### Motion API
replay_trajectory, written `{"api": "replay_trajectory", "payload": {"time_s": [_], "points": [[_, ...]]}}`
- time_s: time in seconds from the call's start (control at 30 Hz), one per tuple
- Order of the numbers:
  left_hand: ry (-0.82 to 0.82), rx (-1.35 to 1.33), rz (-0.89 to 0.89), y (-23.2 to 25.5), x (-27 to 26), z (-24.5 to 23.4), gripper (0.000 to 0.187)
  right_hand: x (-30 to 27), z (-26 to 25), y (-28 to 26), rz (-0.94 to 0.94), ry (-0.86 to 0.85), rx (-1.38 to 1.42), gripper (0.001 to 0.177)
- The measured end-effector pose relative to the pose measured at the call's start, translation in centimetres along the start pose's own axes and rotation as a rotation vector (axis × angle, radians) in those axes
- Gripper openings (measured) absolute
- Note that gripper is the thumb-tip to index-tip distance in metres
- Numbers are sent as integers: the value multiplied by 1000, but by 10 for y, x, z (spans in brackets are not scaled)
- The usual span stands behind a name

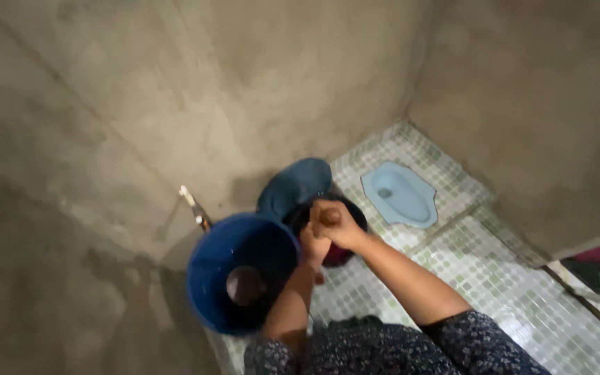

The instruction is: The person sweeps a tiled bathroom floor using a broom. They move around various items, including buckets and a squat toilet, to clean different sections of the floor.

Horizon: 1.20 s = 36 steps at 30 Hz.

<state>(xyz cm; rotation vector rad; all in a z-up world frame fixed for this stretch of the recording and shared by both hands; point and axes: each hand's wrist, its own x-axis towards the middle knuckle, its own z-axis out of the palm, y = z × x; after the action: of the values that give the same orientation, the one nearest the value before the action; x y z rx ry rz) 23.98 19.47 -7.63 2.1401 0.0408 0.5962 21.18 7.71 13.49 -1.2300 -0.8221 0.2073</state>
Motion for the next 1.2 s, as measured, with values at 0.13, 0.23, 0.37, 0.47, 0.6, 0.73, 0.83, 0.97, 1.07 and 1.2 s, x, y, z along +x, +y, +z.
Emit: {"api": "replay_trajectory", "payload": {"time_s": [0.13,0.23,0.37,0.47,0.6,0.73,0.83,0.97,1.07,1.2], "points": [[-85,-243,-90,6,27,-5,20,20,-1,17,122,419,-53,19],[-121,-190,-90,7,44,-3,26,31,-22,40,45,473,-185,16],[-44,-84,-168,3,51,2,34,28,-38,91,4,458,-39,19],[-143,-100,-235,-1,64,-3,45,27,-45,114,-15,399,-44,20],[-213,-89,-171,-10,74,-10,40,28,-44,114,64,246,-191,19],[-156,-232,-218,-9,68,-7,33,43,-36,83,252,194,-51,19],[-75,-280,-228,-9,61,-6,31,51,-31,65,226,141,-118,22],[-43,-376,-92,-9,65,-9,31,55,-26,59,230,158,-162,24],[-188,-139,-240,-6,74,-10,31,56,-23,62,216,281,-155,26],[32,-98,-265,11,71,10,29,59,-41,47,160,311,-326,28]]}}
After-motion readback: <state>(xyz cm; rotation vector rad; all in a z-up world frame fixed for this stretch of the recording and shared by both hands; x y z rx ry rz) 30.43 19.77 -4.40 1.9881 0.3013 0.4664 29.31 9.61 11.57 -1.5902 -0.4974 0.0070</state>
